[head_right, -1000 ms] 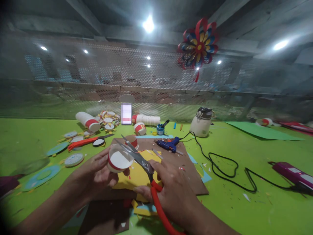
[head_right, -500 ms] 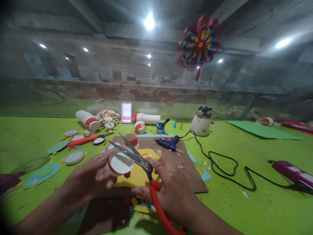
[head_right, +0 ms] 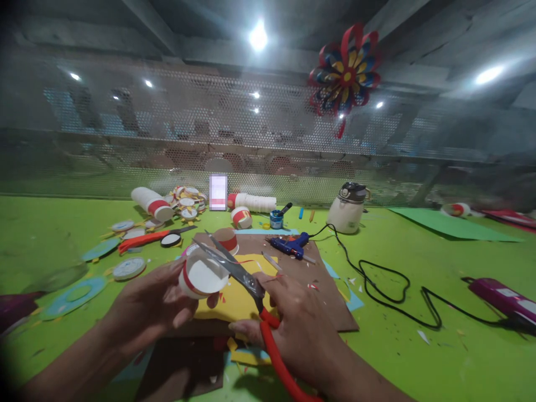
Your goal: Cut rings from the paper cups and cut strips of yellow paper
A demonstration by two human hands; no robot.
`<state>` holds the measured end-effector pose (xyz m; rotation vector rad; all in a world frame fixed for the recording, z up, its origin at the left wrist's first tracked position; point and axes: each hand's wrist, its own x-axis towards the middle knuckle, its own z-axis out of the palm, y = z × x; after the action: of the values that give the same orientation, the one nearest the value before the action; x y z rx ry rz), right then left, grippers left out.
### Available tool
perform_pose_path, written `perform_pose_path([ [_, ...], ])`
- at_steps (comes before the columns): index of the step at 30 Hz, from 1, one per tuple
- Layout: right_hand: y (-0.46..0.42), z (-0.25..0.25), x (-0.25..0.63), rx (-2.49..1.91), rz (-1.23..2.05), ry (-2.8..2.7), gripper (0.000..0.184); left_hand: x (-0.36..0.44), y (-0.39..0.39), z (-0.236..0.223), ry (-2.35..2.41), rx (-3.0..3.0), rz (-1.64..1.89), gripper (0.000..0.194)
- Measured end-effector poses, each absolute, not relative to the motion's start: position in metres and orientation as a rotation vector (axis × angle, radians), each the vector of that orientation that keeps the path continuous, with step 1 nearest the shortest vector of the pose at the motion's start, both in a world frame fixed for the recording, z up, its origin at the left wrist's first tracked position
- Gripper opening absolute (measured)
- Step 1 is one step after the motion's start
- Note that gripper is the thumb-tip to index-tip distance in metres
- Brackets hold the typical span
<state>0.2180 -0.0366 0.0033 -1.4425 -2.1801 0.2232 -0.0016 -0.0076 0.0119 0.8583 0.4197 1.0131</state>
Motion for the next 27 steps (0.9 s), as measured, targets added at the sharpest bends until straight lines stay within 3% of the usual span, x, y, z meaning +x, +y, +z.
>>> perform_pose_path([
  [8,-0.0360,-0.0026,0.2199,-1.452,0.189,-2.177,0.065,0.0005,-0.0077,0.0083,0.393,0.799,0.945,0.017],
  [14,-0.0370,0.0022,0.2195,-1.401,0.195,-2.203,0.051,0.0010,-0.0088,0.0081,0.382,0.817,0.941,0.019],
  [27,-0.0375,0.0034,0.2195,-1.426,0.262,-2.211,0.049,-0.0005,-0.0078,0.0073,0.419,0.841,0.966,0.022],
])
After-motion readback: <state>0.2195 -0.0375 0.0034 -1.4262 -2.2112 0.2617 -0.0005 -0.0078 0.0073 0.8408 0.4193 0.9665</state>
